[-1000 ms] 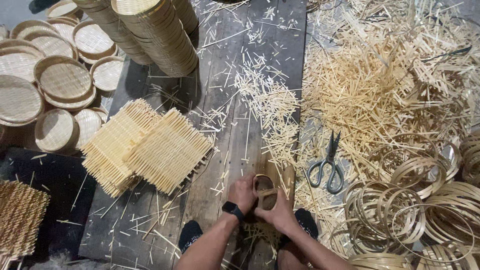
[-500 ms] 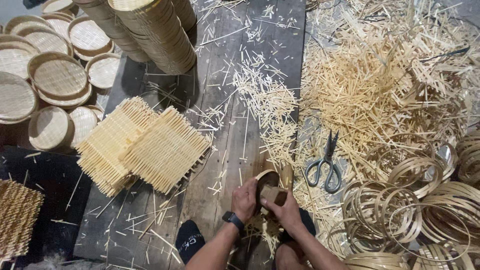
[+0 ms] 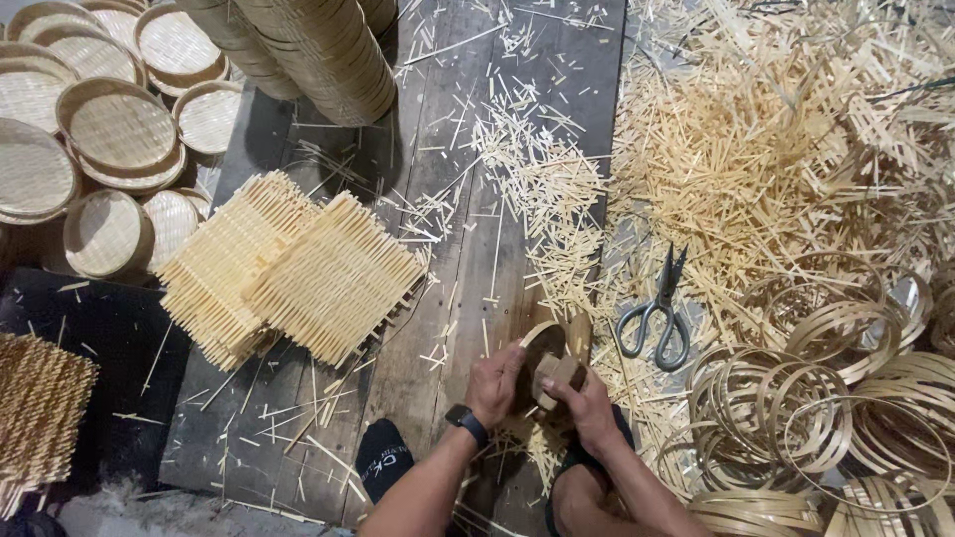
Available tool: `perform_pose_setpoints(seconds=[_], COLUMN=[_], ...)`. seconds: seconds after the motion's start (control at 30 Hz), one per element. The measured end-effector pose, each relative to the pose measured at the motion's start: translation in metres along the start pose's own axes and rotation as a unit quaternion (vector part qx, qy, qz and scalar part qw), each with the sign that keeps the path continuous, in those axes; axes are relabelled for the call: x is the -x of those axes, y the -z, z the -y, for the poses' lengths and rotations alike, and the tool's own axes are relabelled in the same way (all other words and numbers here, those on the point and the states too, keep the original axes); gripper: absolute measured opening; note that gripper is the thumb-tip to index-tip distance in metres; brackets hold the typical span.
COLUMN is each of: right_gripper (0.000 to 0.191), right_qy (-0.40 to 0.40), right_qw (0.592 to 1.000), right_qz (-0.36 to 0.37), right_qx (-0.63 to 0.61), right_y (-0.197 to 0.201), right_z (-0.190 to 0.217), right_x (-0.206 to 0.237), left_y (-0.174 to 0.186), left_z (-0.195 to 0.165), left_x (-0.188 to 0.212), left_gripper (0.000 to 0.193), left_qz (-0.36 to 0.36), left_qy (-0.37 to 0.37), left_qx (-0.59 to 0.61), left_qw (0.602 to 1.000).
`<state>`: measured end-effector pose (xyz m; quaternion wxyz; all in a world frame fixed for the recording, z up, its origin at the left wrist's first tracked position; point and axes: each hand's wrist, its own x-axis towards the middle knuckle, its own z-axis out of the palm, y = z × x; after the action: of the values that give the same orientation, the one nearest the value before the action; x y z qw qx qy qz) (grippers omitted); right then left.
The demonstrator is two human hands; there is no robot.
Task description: The person sits on the floor assembling bamboo steamer baskets. They press a woven bamboo mat around a round wooden base form, tuck and secure the rim, trim excess bamboo strips with scissors, and set finished mats onto a growing stack beside them.
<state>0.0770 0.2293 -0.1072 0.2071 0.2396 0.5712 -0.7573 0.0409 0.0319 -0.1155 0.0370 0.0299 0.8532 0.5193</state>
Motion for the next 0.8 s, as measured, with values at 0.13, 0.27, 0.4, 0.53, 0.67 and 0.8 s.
perform_pose_setpoints(seconds=[0.13,0.27,0.4,0.53,0.67,0.8], right_gripper=[0.035,0.047,0.046,0.047,0.050,0.055], right_qy=[-0.014,-0.006,0.005,-0.008,0.011,-0.001], right_qw=[0.979,0.975,0.978,0.982,0.986,0.981], right_qz=[0.089,0.050,0.041,0.019,0.009,0.074], right_qx=[-0.185,-0.217,-0.205,-0.188,-0.167,-0.181], right_y=[0.043,0.084,0.094,0.083,0.064,0.046], right_z=[-0.019,-0.034,-0.033,-0.021,-0.012,-0.013], right_x=[-0.002,-0.001,0.001,0.006,0.009,-0.002], left_y=[0.023,0.062,0.075,0.071,0.024,-0.030], left_z=[0.047,0.099,0.108,0.081,0.041,0.039], left_x=[-0.014,-0.009,-0.027,-0.099,-0.099,-0.030], left_gripper=[0.047,0.041,0.031,0.029,0.029,0.064], left_qz=[-0.064,0.195,0.343,0.050,0.076,0.247], left_qy=[0.240,0.299,0.271,0.318,0.334,0.390], left_qx=[0.056,-0.116,-0.191,0.480,0.551,0.176], left_qw=[0.967,0.927,0.879,0.816,0.761,0.870])
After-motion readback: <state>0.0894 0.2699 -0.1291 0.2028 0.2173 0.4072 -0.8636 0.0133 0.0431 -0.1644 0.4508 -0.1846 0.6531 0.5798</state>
